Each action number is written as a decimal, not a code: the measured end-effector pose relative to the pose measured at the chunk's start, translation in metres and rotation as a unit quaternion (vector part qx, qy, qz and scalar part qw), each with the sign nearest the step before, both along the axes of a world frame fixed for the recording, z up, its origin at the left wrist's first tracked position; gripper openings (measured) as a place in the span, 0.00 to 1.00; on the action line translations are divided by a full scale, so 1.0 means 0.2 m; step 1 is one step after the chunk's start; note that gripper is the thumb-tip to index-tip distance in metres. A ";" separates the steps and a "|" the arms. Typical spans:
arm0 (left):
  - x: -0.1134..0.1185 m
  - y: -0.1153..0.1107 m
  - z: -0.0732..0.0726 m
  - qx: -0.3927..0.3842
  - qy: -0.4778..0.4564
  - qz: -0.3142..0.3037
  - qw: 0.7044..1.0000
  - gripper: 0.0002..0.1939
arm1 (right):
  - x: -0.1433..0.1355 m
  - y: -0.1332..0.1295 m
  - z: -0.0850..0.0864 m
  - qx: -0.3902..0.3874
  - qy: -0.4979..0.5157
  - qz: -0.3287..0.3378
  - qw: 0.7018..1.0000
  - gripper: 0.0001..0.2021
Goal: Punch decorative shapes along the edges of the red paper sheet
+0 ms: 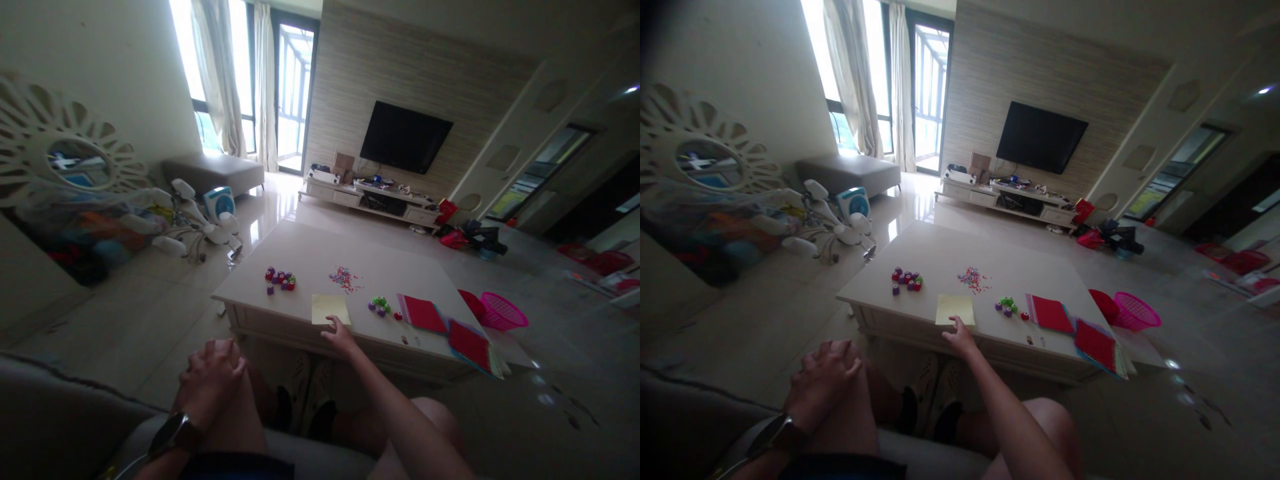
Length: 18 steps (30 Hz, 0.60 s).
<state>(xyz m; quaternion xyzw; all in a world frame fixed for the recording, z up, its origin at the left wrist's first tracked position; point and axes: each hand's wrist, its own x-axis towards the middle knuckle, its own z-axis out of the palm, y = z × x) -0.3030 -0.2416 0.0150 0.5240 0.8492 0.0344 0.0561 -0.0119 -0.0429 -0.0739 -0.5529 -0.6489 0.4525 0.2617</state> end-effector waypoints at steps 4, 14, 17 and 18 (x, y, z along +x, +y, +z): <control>-0.02 0.00 -0.05 0.007 0.006 0.002 1.000 0.24 | 0.05 -0.12 0.01 -0.008 0.018 0.007 1.000 0.27; 0.03 0.02 0.01 -0.016 0.081 -0.028 0.996 0.22 | 0.48 -0.63 -0.07 -0.065 -0.103 0.037 0.992 0.22; 0.10 0.05 0.00 0.010 0.116 -0.020 0.993 0.21 | 0.47 -0.82 -0.06 -0.024 -0.128 0.051 0.990 0.19; 0.14 0.06 -0.03 0.017 0.105 -0.040 0.994 0.22 | 0.44 -0.87 -0.06 -0.003 -0.137 0.058 0.989 0.18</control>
